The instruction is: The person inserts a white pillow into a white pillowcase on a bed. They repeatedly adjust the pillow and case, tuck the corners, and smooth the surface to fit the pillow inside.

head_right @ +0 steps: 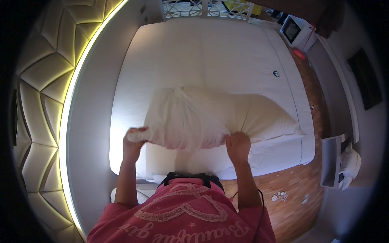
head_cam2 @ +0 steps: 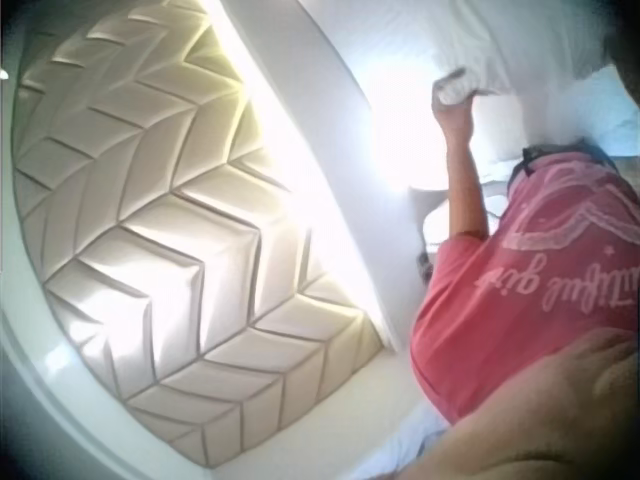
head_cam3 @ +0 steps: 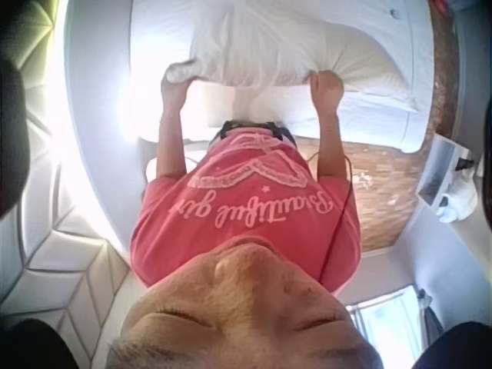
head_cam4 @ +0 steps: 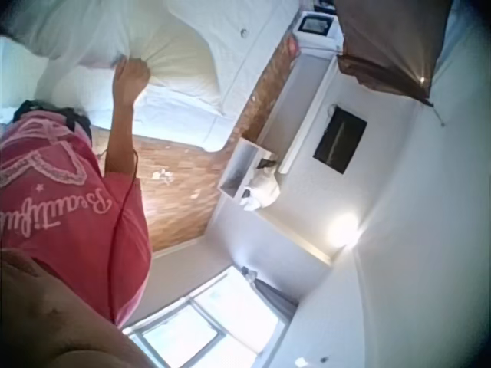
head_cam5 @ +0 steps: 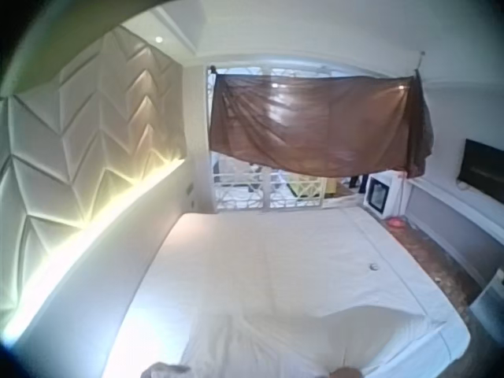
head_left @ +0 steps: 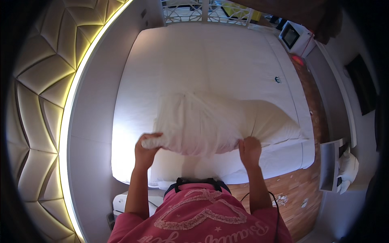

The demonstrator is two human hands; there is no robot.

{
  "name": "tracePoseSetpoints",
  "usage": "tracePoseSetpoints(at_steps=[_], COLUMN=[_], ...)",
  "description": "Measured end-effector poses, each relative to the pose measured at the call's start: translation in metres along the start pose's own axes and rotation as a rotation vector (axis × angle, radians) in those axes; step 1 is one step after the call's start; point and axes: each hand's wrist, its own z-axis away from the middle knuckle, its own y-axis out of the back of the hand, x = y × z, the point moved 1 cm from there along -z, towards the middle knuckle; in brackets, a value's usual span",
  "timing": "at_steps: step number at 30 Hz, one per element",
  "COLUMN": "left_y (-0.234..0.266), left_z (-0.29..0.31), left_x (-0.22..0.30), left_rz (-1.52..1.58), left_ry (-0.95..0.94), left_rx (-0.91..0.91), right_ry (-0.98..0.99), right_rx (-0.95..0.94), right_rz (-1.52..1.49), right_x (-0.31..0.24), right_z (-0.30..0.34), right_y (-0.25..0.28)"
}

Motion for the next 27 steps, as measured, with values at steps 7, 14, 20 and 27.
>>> tracePoseSetpoints(at_steps=[7, 14, 20, 27], left_y=[0.006, -0.02, -0.043, -0.112], left_z=[0.076, 0.065, 0.056, 0.033], left_x=[-0.07, -0.034, -0.002, -0.026], left_rz=[-0.092, -0.548, -0.583, -0.849], left_ry=[0.121, -0.165, -0.188, -0.293], left_rx=[-0.173, -0.457, -0.417, -0.055], right_ry=[-0.041, -0.004, 0.024, 0.059], right_rx=[-0.213, -0.155, -0.22, -0.233], right_rz=[-0.312, -0.22, -0.133, 0.11], right_x=[-0.023, -0.104, -0.104, -0.07], right_z=[0.036, -0.029, -0.04, -0.034], right_y=[-0.007, -0.025, -0.057, -0.042])
